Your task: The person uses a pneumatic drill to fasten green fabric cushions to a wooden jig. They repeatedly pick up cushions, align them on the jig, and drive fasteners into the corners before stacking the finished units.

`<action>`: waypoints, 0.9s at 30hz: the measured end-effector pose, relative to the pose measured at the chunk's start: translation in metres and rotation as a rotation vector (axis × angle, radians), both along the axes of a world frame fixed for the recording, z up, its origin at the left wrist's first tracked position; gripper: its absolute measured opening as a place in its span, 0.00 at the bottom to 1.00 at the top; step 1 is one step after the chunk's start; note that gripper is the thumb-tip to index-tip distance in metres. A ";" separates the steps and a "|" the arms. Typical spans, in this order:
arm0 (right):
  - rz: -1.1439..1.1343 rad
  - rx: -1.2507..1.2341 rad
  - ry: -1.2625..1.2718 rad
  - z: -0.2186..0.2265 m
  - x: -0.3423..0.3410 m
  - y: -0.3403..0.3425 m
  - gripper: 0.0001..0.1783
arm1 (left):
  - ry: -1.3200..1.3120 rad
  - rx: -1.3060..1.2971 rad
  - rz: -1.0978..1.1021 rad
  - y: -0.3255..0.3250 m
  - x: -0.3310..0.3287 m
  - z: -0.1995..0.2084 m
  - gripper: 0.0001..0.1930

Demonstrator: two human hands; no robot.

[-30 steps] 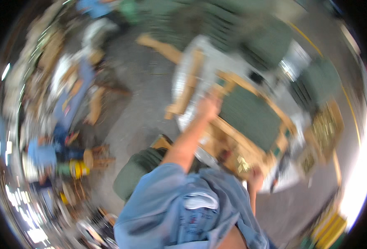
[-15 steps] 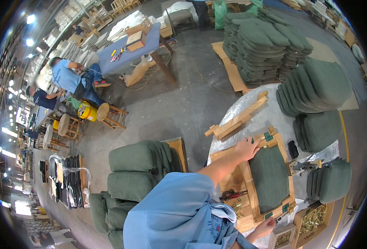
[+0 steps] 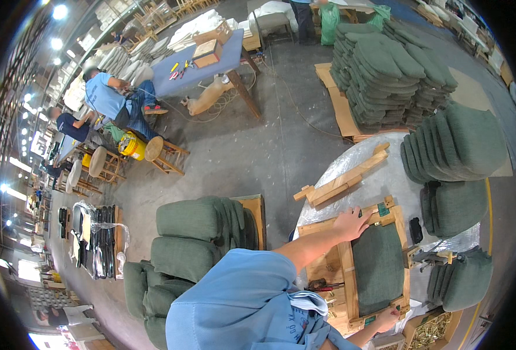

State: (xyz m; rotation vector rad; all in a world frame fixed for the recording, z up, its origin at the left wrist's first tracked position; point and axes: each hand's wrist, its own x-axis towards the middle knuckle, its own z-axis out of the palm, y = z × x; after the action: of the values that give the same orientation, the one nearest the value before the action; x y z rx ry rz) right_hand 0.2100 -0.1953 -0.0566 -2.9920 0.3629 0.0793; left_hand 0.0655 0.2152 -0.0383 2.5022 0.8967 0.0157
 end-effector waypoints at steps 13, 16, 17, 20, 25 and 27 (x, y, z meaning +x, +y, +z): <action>-0.053 -0.045 -0.012 -0.005 0.035 -0.002 0.22 | -0.073 0.068 0.016 -0.002 0.001 -0.003 0.29; 0.125 -0.086 -0.037 -0.007 0.030 0.010 0.22 | -0.074 0.031 0.020 -0.001 0.004 -0.006 0.29; 0.173 -0.030 -0.020 0.010 0.016 0.030 0.20 | -0.076 0.026 0.026 -0.001 0.003 -0.007 0.29; 0.201 0.006 -0.071 -0.006 0.010 0.033 0.19 | -0.087 0.031 0.030 -0.002 0.002 -0.006 0.29; 0.074 -0.013 -0.069 -0.017 0.022 0.019 0.22 | -0.078 0.030 0.037 -0.003 -0.004 -0.004 0.29; 0.051 0.055 -0.096 -0.026 0.027 0.006 0.23 | -0.049 -0.009 0.018 -0.003 -0.002 0.002 0.29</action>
State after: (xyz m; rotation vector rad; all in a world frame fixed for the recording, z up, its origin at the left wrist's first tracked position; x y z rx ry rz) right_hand 0.2366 -0.1891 -0.0828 -2.9373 0.2695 -0.0482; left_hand 0.0634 0.2125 -0.0367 2.4749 0.8979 0.0781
